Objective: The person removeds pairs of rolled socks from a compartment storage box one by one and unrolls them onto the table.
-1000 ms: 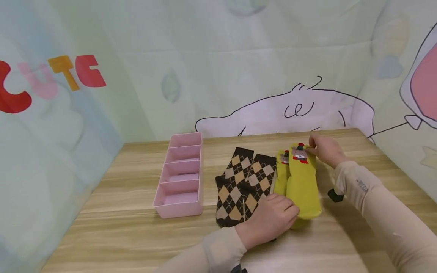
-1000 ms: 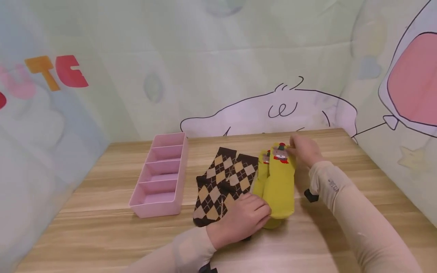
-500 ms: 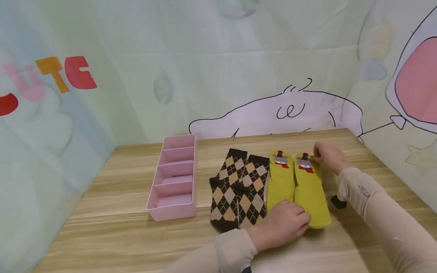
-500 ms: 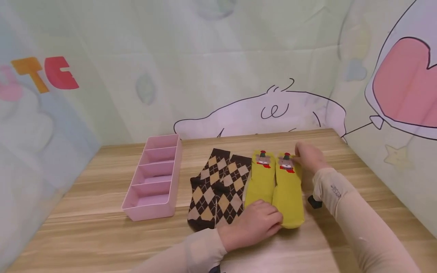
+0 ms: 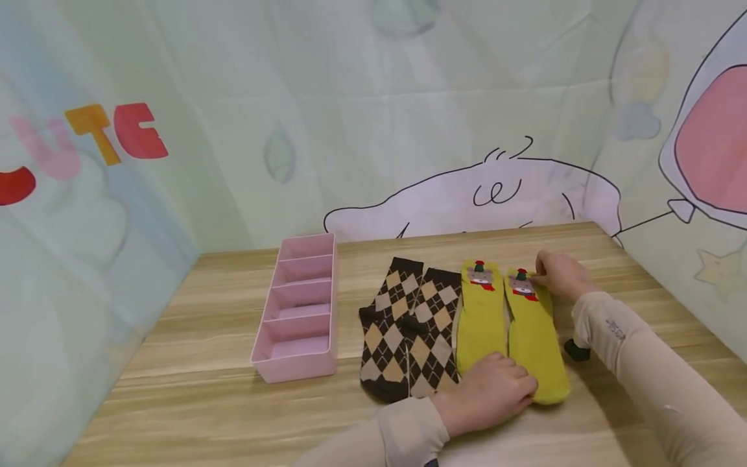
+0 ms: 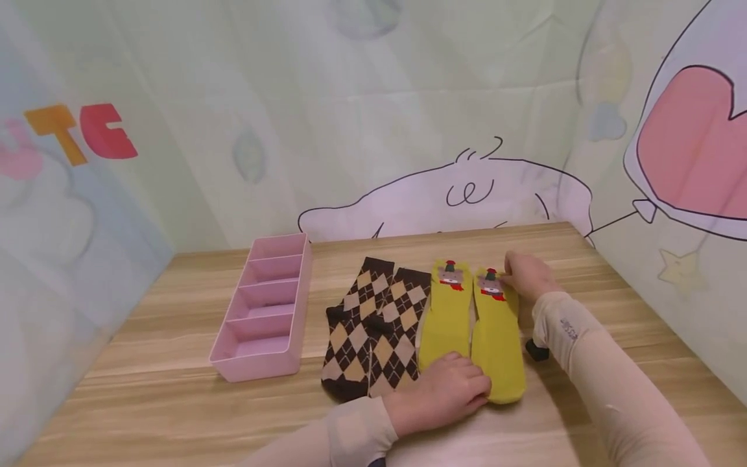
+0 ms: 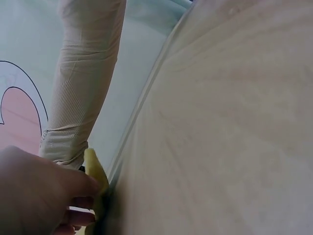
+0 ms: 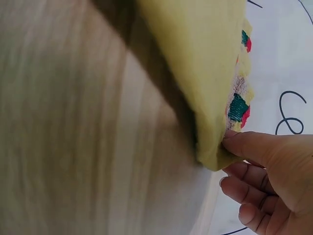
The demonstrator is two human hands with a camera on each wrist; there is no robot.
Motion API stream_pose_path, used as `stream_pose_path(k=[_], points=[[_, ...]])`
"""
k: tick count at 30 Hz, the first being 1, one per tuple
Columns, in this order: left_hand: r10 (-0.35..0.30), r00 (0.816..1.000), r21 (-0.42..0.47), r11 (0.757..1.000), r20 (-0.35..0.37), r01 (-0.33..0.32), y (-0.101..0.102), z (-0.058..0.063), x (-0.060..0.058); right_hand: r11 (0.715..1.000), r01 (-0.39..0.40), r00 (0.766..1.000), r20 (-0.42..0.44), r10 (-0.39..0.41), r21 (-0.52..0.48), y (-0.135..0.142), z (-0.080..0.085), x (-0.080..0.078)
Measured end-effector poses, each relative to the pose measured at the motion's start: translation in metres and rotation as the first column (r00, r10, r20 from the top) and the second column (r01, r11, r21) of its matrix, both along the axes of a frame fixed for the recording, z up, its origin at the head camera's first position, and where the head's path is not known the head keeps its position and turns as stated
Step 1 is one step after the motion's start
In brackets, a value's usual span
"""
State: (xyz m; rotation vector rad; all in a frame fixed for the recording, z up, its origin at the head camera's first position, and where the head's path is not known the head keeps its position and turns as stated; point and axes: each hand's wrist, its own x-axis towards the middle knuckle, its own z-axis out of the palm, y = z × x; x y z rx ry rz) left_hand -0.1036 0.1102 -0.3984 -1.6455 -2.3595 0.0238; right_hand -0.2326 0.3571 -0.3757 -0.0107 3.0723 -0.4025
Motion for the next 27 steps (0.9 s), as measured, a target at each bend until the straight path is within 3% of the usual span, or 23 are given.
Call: stream_pose_path(k=[12, 20, 27], points=[[-0.051, 0.998, -0.087, 0.995, -0.042, 0.047, -0.003, 0.002, 0.001, 0.999, -0.012, 1.000, 0.005, 0.012, 0.032, 0.000, 0.002, -0.001], [-0.057, 0.998, -0.157, 0.986, 0.007, 0.058, -0.007, 0.009, 0.005, 0.999, -0.027, 1.000, 0.002, 0.027, 0.044, -0.001, 0.004, 0.001], [-0.098, 0.995, -0.175, 0.980, 0.000, 0.097, -0.013, 0.011, 0.007, 0.998, -0.057, 0.998, -0.012, 0.058, 0.040, 0.004, 0.004, 0.002]])
